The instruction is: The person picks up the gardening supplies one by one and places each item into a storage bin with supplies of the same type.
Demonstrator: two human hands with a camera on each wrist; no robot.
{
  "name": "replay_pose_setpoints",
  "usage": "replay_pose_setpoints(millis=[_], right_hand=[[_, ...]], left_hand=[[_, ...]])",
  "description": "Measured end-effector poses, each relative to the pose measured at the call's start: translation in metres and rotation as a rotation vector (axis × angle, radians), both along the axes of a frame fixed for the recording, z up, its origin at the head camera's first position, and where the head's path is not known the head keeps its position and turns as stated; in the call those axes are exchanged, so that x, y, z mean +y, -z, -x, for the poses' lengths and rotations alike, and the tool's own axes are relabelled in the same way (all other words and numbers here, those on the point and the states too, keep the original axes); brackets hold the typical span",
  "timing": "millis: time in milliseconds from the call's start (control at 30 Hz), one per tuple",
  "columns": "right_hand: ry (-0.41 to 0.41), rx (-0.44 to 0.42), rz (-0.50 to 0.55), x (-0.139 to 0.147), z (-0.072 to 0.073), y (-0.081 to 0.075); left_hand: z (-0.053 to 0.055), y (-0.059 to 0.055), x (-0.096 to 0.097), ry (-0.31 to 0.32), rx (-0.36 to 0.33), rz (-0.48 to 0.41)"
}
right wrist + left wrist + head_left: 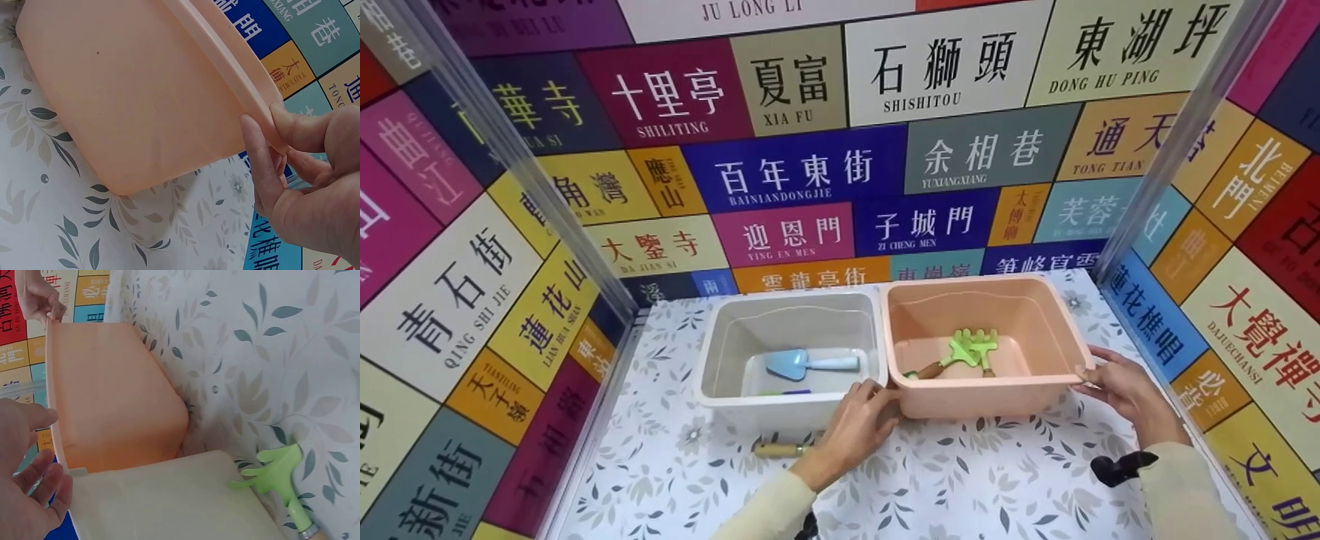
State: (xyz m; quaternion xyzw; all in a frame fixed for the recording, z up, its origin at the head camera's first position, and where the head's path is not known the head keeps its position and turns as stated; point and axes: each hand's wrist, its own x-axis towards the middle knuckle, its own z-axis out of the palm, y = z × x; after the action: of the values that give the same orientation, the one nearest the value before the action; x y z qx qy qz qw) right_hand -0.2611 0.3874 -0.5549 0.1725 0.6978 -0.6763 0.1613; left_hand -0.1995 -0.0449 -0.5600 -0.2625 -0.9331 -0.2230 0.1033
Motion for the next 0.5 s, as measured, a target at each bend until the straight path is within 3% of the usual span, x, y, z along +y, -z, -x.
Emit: replay_pose_setpoints(millis=[267, 500], right_hand=[[-0.005, 0.008, 0.030, 0.002, -0.001, 0.001], [-0.012, 0.034, 0.062, 0.002, -0.002, 0.000]], left_hand=[[-0.008, 0.012, -0.018, 0.091, 0.078, 0.005], [-0.014, 0.031, -0.037, 0.122, 0.057, 0.025]])
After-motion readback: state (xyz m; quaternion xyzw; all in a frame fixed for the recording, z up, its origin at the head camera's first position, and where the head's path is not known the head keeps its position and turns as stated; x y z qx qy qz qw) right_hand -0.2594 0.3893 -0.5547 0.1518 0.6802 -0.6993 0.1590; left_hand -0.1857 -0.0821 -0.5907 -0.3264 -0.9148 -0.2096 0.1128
